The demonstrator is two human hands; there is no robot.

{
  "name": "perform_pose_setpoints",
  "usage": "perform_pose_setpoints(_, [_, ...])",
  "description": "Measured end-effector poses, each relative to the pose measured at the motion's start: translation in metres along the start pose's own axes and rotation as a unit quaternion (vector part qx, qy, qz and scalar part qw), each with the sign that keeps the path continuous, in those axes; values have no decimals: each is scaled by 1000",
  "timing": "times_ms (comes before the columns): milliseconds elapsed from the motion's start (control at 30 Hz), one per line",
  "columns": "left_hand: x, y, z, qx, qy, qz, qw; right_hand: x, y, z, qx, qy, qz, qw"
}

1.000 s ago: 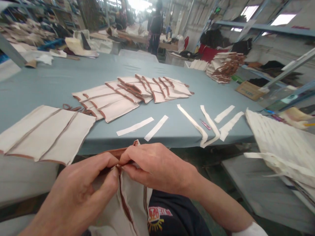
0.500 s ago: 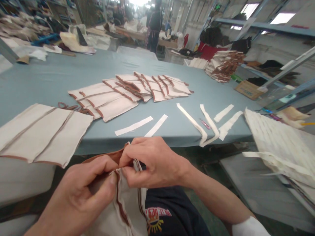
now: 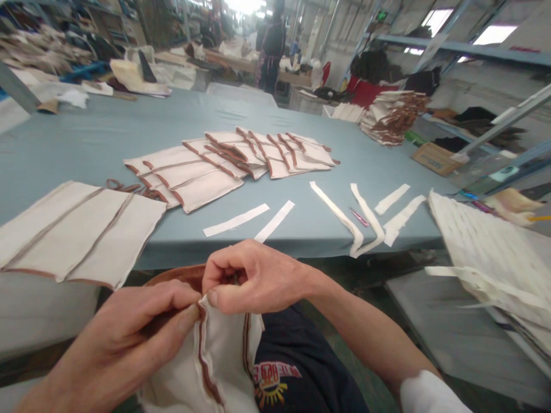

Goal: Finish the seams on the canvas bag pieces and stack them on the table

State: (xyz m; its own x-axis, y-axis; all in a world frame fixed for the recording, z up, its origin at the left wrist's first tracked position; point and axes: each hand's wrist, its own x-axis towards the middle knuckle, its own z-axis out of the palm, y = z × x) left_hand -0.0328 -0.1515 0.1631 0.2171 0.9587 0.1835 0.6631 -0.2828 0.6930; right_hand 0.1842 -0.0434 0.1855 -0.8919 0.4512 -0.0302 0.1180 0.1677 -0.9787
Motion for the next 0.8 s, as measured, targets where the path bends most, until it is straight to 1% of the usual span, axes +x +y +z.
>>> perform_pose_setpoints(100, [-3, -16, -2, -30, -20, 60, 998, -1, -3, 3, -25, 11, 12, 1000])
perform_pose_setpoints(167, [-4, -22, -3, -8, -20, 84, 996, -3, -7, 6, -81, 26, 12, 996])
perform_pose_setpoints(267, [0, -19, -4, 44, 4, 103, 994, -5, -15, 11, -196, 47, 11, 979])
perform_pose_setpoints(367, [9, -6, -7, 92, 43, 138, 985, -6, -22, 12, -273, 74, 2, 959])
perform_pose_setpoints(433, [14, 2, -9, 119, 62, 163, 977, -7, -24, 11, -278, 83, -2, 957])
perform_pose_setpoints(533, [15, 6, -10, 142, 68, 173, 972, -9, -23, 11, -238, 80, 1, 968])
perform_pose_setpoints(667, [9, 0, -8, 125, 65, 175, 974, -7, -12, 16, -243, 103, 11, 965])
perform_pose_setpoints(733, [7, -4, -7, 114, 60, 186, 974, -6, -6, 18, -245, 106, 0, 964])
perform_pose_setpoints(800, [6, -8, -6, 111, 55, 196, 973, -5, -2, 18, -219, 97, -13, 971])
